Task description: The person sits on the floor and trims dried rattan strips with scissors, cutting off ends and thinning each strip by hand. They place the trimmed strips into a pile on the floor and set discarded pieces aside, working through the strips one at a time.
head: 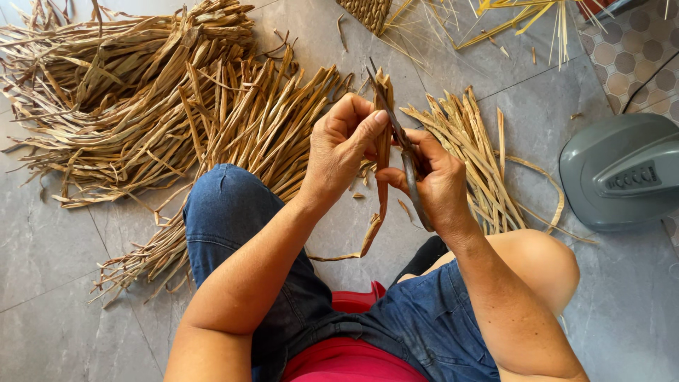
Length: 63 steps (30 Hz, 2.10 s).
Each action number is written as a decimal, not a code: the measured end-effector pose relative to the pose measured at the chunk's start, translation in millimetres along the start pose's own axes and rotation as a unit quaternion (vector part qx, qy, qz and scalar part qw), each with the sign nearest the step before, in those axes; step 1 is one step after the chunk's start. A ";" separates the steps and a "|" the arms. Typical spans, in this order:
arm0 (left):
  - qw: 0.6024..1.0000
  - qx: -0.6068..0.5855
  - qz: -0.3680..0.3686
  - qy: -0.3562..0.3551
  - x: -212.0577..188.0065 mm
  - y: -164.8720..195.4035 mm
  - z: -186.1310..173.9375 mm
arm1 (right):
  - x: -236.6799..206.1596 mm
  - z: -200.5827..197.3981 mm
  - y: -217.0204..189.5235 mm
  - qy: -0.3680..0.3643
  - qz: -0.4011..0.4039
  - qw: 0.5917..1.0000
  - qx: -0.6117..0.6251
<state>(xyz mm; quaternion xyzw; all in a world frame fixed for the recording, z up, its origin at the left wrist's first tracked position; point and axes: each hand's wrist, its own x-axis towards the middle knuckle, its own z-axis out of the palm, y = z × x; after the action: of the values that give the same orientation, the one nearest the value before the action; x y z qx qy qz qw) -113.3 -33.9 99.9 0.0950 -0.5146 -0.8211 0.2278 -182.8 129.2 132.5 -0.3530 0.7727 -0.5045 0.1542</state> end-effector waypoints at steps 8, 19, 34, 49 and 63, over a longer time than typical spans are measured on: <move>1.000 -0.013 -0.013 -0.011 0.3 4.1 -3.0 | -0.7 3.2 4.5 0.001 0.061 0.997 0.043; 0.999 0.032 -0.005 -0.035 -1.3 1.6 -4.1 | -0.8 2.8 -2.1 0.000 0.172 0.983 0.071; 0.974 0.134 0.180 -0.010 -21.7 14.4 14.6 | 8.4 13.5 28.7 -0.084 0.095 0.958 0.258; 0.927 -0.316 -0.192 0.058 9.2 -59.4 -15.7 | -5.8 -87.1 24.4 0.131 -0.042 0.881 0.454; 0.994 0.091 0.021 0.053 9.1 -10.2 -62.7 | -14.5 -49.7 60.1 0.011 0.118 0.982 -0.150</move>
<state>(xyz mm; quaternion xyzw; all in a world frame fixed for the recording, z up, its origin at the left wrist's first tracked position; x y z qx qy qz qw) -99.6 -84.7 63.1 0.1481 -0.5765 -0.7595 0.2625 -225.6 187.2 99.4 -0.2730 0.8774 -0.3650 0.1495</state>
